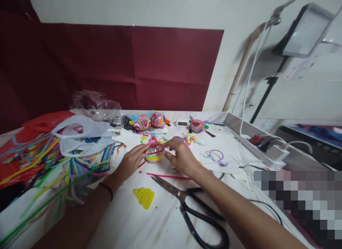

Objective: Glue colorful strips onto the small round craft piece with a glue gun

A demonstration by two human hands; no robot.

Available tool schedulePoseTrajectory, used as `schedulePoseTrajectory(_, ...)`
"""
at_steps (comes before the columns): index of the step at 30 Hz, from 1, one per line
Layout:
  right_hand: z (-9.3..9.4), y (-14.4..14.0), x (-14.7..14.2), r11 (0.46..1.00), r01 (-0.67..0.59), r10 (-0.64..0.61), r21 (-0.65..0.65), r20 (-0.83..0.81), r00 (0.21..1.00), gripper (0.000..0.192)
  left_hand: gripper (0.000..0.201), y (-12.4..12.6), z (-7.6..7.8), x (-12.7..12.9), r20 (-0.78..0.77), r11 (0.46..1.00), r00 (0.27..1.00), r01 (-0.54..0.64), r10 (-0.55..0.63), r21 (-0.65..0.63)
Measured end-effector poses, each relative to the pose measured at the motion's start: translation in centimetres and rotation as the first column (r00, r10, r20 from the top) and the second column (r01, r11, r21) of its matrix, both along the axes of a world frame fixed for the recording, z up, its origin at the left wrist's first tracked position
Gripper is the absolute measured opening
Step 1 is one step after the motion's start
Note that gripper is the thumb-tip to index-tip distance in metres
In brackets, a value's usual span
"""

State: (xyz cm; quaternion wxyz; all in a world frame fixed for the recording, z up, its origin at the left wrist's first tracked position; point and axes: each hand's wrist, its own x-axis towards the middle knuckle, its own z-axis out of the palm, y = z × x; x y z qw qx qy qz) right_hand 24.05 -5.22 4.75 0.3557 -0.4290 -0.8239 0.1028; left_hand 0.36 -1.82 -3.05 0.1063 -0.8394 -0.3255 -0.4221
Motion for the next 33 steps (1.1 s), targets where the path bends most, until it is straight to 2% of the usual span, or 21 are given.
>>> schedulePoseTrajectory(4, 0.2, 3.0, -3.3, 0.994, -0.099, 0.098, 0.049, 0.032, 0.995, 0.015, 0.038, -0.1, 0.1, 0.0, -0.003, 1.000, 1.000, -0.003, 0.003, -0.004)
schedulePoseTrajectory(10, -0.1, 5.3, -4.5, 0.990, -0.138, 0.138, -0.011, 0.085, 0.987, 0.019, 0.036, -0.1, 0.3, 0.1, -0.007, 1.000, 1.000, -0.002, 0.002, 0.015)
schedulePoseTrajectory(19, -0.4, 6.5, -4.8, 0.973, -0.231, 0.228, 0.012, 0.118, 0.967, 0.025, 0.034, -0.2, 0.3, 0.2, 0.020, 1.000, 0.999, 0.028, -0.028, -0.002)
schedulePoseTrajectory(26, -0.4, 6.5, -4.8, 0.968, -0.244, 0.232, 0.055, 0.160, 0.959, 0.032, 0.036, -0.5, 0.5, 0.0, 0.051, 0.997, 0.997, 0.063, -0.061, -0.038)
schedulePoseTrajectory(33, -0.5, 6.3, -4.9, 0.951, -0.278, 0.238, 0.134, 0.258, 0.936, 0.022, 0.031, -0.1, 0.1, 0.0, 0.039, 0.999, 0.998, 0.050, -0.050, -0.002)
